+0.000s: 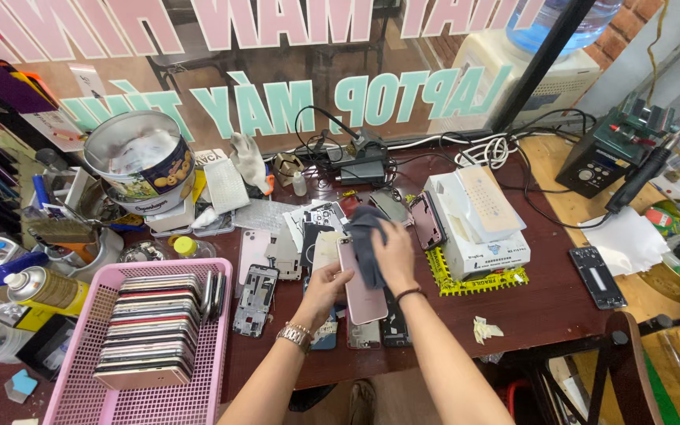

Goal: The person wipes the backs and housings of disassembled phone bodies one at a time with a gray cloth, then stacks the wiped phones in a pink plastic basket on the workbench. They repeat the wipe-and-stack cycle across the episode, working through a pile of phone parts on the cluttered bench.

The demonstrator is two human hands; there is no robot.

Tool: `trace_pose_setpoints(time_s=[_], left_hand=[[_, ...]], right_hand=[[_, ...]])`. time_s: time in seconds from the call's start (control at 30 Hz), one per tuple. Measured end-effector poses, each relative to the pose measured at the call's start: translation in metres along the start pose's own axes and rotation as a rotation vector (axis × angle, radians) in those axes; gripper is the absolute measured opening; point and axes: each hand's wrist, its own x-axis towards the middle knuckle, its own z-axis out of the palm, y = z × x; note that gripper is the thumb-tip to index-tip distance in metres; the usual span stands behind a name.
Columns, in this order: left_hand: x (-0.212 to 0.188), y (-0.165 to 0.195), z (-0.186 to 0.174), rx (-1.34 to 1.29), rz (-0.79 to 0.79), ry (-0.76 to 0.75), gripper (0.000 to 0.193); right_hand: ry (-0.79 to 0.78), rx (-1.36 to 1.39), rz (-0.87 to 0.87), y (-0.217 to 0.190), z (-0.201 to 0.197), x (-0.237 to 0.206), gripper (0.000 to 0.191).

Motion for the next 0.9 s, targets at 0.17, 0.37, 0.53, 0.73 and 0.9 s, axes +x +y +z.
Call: trace_pose_setpoints(time_s=[0.17,0.37,0.53,0.73,0.9], left_hand=[[0.005,0.004,-0.012,0.008,-0.049,0.138,0.036],[0.004,0.001,-0.028,-0.298,-0.016,0.327,0.031],[0.015,0.006,-0.038,-0.272,0.042,0.252,0.034],[0.029,0.026,-0.029,-0.125,-0.116,0.285,0.076],[0.019,0.027,-0.033,-0.454,-0.190,0.089,0.088]], right_hand=[[-0.024,0.100,-0.185,-0.018,0.003,-0.011,0.041],[-0.286,-0.037,-0.122,0.001,0.000,-0.034,0.040],[-0.211,0.349,0.002,0.007,-0.008,-0.026,0.059],[-0.328,0.274,0.057,-0.038,-0.007,-0.049,0.059],[-0.428,0.214,-0.169,-0.059,-0.004,-0.046,0.054]])
